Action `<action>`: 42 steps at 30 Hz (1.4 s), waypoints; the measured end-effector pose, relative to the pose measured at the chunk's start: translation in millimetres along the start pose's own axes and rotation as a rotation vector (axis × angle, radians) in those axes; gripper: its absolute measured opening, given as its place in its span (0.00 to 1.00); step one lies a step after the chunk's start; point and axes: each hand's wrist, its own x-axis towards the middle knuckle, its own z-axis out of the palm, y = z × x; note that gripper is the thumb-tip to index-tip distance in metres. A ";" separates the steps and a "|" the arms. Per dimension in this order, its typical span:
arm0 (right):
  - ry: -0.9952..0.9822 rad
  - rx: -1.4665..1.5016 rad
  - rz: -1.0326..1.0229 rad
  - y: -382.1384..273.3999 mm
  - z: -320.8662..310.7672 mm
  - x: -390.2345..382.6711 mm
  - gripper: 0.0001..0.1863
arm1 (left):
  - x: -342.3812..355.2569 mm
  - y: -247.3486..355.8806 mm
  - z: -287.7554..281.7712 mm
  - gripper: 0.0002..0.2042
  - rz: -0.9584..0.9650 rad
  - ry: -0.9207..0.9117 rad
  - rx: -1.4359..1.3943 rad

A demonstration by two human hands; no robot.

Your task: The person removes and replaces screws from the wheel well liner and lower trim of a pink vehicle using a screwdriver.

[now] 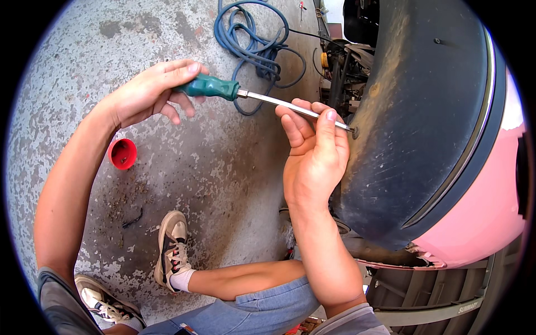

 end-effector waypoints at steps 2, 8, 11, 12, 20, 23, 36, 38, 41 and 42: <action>0.007 -0.005 -0.004 0.9 1.3 0.7 0.15 | -2.8 -6.6 6.9 0.20 0.151 0.053 -0.082; 0.027 -0.006 -0.002 -0.1 5.4 -1.3 0.17 | 7.4 -10.2 -28.9 0.22 -0.041 -0.173 0.081; 0.005 -0.024 -0.002 -1.3 2.4 -1.7 0.18 | 7.7 -6.4 -26.5 0.26 -0.247 -0.163 0.200; -0.006 -0.036 -0.004 -1.2 1.2 -1.6 0.18 | 7.4 -4.5 -21.7 0.28 -0.307 -0.138 0.257; 0.032 0.008 -0.013 1.0 6.7 0.2 0.18 | -1.2 -5.5 -13.8 0.21 0.136 -0.086 0.095; 0.053 0.007 -0.010 -1.1 7.5 -1.3 0.18 | 3.5 -5.1 -22.8 0.21 0.012 -0.166 0.041; 0.066 0.032 -0.025 0.4 9.8 -0.9 0.18 | 0.3 -4.0 -12.1 0.21 0.101 -0.090 0.027; 0.069 0.037 -0.021 0.4 8.4 -0.7 0.18 | 2.8 -3.3 -18.5 0.21 0.071 -0.156 0.062; 0.052 0.029 -0.018 -0.4 6.2 -0.7 0.18 | 4.8 -1.7 -21.4 0.19 0.009 -0.177 0.089; 0.043 0.023 -0.018 -0.4 5.0 -0.9 0.18 | 5.8 -0.9 -22.2 0.18 0.000 -0.172 0.137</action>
